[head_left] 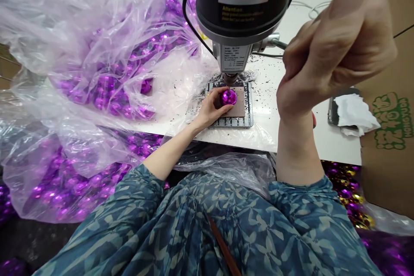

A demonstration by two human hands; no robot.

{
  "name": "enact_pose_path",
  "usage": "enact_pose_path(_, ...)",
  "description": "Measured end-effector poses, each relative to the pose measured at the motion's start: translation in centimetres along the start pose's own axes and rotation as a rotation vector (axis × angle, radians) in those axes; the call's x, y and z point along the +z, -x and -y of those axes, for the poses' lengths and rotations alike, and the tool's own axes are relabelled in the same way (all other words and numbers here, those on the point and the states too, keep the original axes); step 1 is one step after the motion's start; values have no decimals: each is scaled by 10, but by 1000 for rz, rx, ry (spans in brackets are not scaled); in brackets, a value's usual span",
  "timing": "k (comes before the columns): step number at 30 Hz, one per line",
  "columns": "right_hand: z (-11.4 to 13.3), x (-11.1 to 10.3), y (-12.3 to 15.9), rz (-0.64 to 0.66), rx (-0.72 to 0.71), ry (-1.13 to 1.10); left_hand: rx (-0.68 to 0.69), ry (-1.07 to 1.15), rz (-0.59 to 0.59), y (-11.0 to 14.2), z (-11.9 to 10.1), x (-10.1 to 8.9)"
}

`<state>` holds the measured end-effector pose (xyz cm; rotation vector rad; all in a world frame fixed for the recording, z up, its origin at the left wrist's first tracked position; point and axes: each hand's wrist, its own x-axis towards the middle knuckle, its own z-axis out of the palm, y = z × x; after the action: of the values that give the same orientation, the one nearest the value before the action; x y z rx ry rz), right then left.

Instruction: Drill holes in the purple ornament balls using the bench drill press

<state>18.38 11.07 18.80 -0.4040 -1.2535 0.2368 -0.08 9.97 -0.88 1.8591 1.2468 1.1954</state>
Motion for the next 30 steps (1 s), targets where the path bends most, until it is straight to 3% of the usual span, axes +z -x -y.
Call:
enact_pose_path(12, -22, -7, 28, -113, -155, 50, -70, 3, 8, 1, -13, -2)
enact_pose_path(20, -50, -17, 46, -169, -188, 121, -42, -1, 5, 1, -13, -2)
enact_pose_path(23, -57, -19, 53, -136, -144, 112, -52, -1, 4, 2, -11, -1)
enact_pose_path(28, -20, -7, 31, -135, -21, 51, -54, 26, -14, 1, -9, 2)
enact_pose_path(30, 0, 3, 7, -166, 187, -28, -82, 48, -30, 1, -11, 3)
